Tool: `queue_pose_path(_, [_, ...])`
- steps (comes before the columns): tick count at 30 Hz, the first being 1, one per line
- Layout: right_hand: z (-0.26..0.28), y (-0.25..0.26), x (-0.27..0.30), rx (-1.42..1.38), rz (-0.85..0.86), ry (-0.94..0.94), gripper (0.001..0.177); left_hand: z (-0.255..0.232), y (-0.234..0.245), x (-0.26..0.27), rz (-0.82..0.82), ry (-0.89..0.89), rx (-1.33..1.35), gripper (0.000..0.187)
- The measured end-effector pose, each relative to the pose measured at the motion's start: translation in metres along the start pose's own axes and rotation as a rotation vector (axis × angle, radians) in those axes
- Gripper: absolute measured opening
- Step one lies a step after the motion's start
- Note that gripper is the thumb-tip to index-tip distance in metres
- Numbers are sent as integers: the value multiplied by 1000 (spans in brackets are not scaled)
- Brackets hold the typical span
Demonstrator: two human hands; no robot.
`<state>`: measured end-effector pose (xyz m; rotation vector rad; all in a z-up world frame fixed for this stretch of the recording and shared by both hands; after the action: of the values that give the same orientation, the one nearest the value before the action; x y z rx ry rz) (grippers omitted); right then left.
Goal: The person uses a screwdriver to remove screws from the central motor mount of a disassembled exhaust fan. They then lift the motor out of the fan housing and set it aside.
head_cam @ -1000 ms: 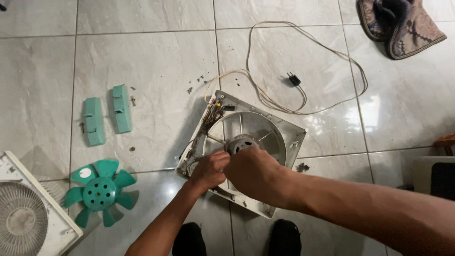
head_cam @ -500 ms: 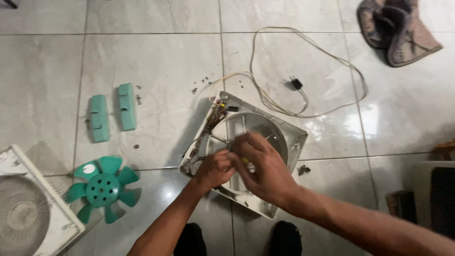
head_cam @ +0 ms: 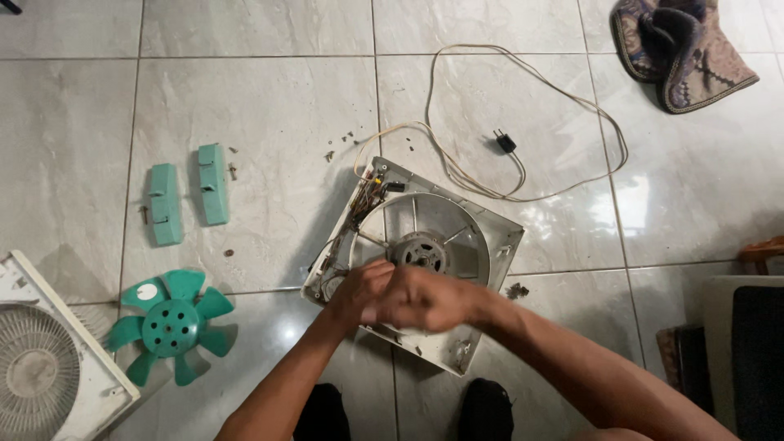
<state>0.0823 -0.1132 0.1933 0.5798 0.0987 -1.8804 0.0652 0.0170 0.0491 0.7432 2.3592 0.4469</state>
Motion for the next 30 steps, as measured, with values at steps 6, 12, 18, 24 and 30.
queue_pose_path(6, [10,17,0,406,110,-564,28,12,-8,7,-93,322,-69,13])
queue_pose_path(12, [32,1,-19,1424,284,-821,24,13,-13,8,-20,218,-213,9])
queue_pose_path(18, [37,7,-22,949,529,-788,9,6,-7,7,-15,226,-177,14])
queue_pose_path(24, [18,-5,-22,1044,922,-821,19,7,-2,1,-18,219,-138,15])
queue_pose_path(30, [29,22,-26,1470,300,-235,25,2,1,0,-54,131,-157,22])
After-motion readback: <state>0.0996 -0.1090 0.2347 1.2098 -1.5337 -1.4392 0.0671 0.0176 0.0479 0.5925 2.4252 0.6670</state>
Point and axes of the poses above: each hand's wrist, its own x-axis away from the middle knuckle, its own y-axis out of the back of the hand, z = x × y, the point moved 3 cm from there along -x, towards the middle knuckle, and after that the axes turned 4 degrees about z, right-handed, at the moved point
